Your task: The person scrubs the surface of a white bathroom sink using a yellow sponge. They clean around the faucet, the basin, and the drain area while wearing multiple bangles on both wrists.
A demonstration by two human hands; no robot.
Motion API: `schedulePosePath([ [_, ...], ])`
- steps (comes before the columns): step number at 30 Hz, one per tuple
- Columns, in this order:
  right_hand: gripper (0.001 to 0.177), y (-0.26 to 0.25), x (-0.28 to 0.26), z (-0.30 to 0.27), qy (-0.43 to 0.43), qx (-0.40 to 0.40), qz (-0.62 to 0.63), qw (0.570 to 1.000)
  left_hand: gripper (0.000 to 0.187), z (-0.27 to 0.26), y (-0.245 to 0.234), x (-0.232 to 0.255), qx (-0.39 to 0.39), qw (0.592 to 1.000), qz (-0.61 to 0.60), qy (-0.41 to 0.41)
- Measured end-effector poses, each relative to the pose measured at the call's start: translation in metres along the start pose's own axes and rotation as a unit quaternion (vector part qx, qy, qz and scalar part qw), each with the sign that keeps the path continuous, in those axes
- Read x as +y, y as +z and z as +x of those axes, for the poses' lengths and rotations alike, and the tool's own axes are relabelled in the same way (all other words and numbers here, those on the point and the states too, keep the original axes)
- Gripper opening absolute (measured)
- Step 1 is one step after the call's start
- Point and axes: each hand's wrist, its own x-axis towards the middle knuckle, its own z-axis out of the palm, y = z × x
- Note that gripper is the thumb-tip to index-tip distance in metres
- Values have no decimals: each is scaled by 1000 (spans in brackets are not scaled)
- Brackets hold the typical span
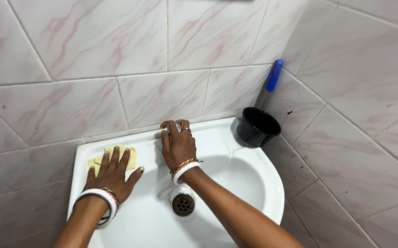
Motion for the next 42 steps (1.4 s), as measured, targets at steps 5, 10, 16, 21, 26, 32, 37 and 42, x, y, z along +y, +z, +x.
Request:
schedulePosePath([
  [5,18,-1,-4,1,17,-9,-12,1000,89,-20,26,-20,44,998,-3,32],
  [10,20,-3,-3,4,19,-20,-10,1000,90,-16,29,-25,30,999,4,21],
  [16,19,0,-4,1,10,-10,-24,1000,91,3,13,-11,56,998,-33,-15],
  [21,19,0,-3,-2,21,-13,-23,999,87,-19,6,1,31,999,-3,3],
  [26,20,5,4,-3,11,-4,-25,1000,81,-42,8,21,44,998,2,52],
  [32,20,3,3,-4,16,-4,-4,1000,85,-20,-8,54,20,998,1,61],
  [37,20,-2,-4,-2,-14,15,-9,1000,93,-7,-19,64,34,996,18,76],
  [42,24,-5,-9,-1,43,-36,-23,998,86,-24,-20,47,66,992,-5,105],
])
